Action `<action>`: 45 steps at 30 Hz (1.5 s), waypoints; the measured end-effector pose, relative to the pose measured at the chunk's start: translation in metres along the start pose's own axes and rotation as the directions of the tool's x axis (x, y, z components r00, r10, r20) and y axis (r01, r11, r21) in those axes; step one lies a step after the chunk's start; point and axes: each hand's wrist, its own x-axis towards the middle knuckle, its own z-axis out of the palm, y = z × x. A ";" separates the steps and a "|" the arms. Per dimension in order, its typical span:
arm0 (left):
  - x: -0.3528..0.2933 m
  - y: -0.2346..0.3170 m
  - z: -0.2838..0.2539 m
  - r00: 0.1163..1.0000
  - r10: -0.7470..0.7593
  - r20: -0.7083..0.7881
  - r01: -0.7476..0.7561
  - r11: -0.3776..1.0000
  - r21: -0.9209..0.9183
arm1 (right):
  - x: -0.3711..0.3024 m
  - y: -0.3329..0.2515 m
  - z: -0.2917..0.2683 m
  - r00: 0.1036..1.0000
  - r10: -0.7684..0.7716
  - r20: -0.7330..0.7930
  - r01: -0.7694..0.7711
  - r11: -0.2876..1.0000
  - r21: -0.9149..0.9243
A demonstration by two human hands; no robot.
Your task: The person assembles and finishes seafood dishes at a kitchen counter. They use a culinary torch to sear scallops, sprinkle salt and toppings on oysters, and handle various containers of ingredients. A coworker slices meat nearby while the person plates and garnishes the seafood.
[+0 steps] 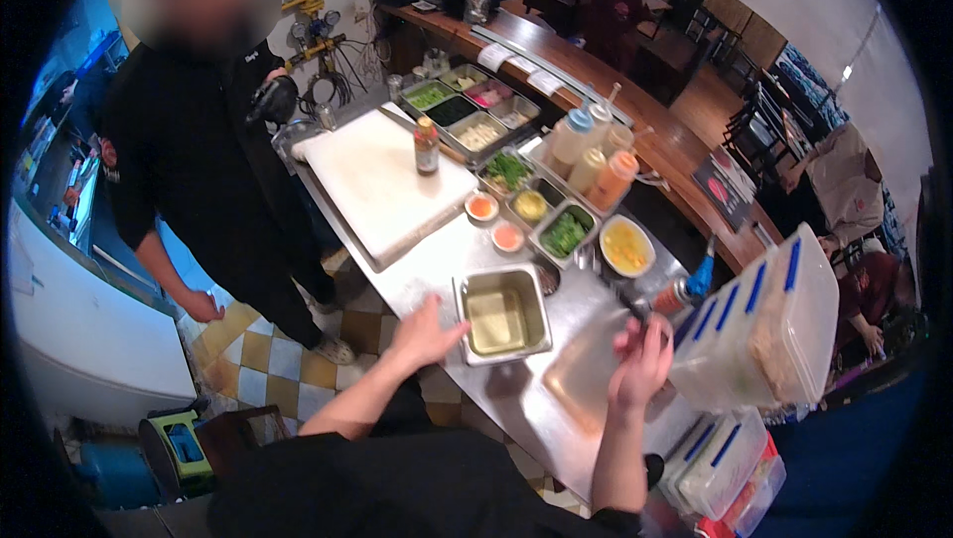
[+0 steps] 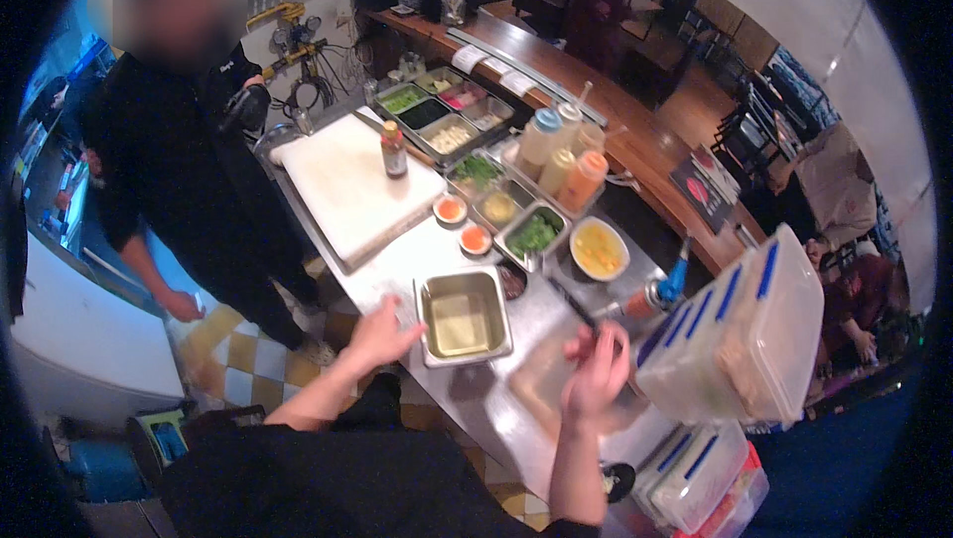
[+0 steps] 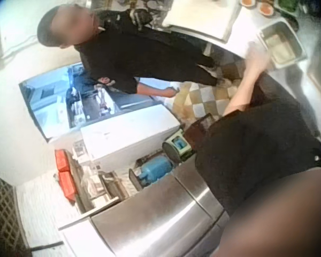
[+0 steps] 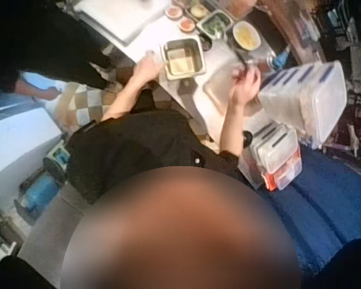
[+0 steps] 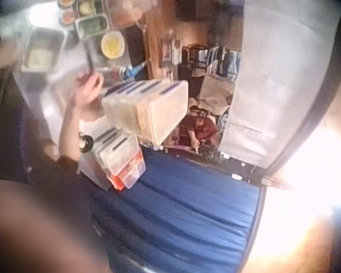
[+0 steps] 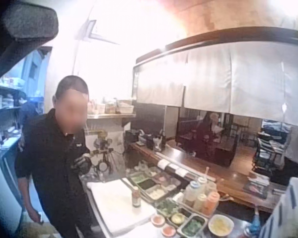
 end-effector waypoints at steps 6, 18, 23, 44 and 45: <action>0.064 -0.042 0.061 0.956 0.149 0.251 -0.033 0.910 -0.414 | 0.194 0.067 0.263 0.945 0.151 0.290 -0.176 0.982 0.064; 0.158 -0.064 0.024 0.696 0.402 0.595 0.097 0.769 -0.632 | 0.427 0.332 0.570 0.932 0.320 0.173 -0.292 0.942 -0.169; 0.173 -0.077 0.042 0.622 0.435 0.651 0.096 0.783 -0.615 | 0.472 0.363 0.584 0.851 0.470 0.235 -0.421 0.877 -0.232; 0.118 -0.034 -0.038 0.573 0.424 0.701 -0.335 0.902 -0.272 | -0.266 0.015 0.023 0.711 0.366 -0.600 -0.605 0.753 -0.258; 0.105 -0.026 -0.044 0.559 0.432 0.708 -0.271 0.902 -0.337 | -0.314 0.037 0.007 0.621 0.370 -0.691 -0.627 0.763 -0.155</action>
